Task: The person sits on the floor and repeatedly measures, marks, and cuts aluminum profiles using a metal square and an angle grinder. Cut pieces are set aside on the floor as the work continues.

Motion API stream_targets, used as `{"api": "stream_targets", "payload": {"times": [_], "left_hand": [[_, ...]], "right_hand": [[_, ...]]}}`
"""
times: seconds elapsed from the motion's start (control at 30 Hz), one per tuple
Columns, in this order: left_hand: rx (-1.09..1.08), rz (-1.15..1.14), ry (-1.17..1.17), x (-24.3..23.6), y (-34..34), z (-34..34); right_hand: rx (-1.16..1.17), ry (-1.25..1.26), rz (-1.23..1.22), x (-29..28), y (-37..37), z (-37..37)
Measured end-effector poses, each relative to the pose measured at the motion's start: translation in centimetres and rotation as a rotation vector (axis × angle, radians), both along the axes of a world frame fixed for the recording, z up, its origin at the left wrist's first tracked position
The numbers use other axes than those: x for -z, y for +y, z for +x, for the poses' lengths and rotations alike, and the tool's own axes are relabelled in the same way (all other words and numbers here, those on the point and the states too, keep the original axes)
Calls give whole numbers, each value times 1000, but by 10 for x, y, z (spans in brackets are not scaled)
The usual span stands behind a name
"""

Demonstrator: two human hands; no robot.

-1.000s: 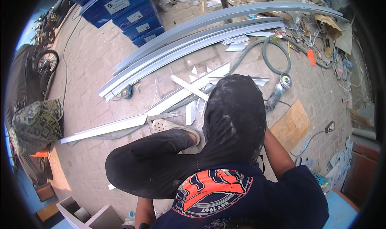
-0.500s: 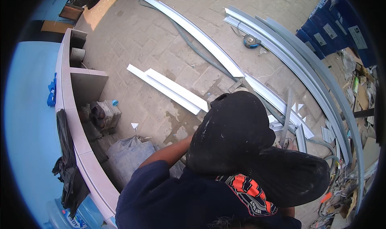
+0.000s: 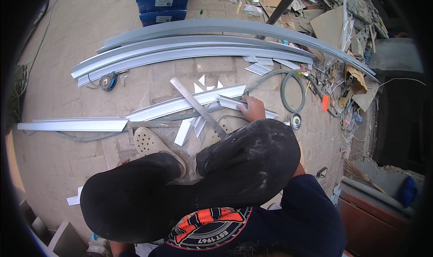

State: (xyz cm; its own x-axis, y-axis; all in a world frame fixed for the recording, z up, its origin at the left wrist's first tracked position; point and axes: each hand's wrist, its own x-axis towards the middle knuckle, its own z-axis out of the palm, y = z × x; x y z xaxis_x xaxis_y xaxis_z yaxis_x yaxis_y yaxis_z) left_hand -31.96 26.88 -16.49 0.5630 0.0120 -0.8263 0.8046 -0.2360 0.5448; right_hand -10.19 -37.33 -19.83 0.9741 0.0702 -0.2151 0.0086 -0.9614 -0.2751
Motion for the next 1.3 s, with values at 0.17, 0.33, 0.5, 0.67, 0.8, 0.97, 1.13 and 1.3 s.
{"api": "stream_targets", "payload": {"times": [0.17,0.33,0.5,0.67,0.8,0.97,1.13,1.3], "left_hand": [[44,248,-171,-79,27,114],[474,230,-331,-180,-34,250],[542,-175,-542,-203,-198,331],[-8,-452,-657,-162,-323,366],[-597,-21,-1021,-145,-311,360],[-1136,77,-878,-143,-265,337],[-1139,257,-1083,-158,-273,308],[-1044,121,-1170,-192,-264,305]], "right_hand": [[22,53,249,-5,-10,14],[372,46,764,-68,8,68],[340,-2,1135,-153,73,90],[187,-16,1050,-138,109,84],[202,-700,699,-59,88,34],[120,-163,474,36,44,-35],[135,-171,400,52,11,-20],[182,-215,464,16,29,-22]]}}
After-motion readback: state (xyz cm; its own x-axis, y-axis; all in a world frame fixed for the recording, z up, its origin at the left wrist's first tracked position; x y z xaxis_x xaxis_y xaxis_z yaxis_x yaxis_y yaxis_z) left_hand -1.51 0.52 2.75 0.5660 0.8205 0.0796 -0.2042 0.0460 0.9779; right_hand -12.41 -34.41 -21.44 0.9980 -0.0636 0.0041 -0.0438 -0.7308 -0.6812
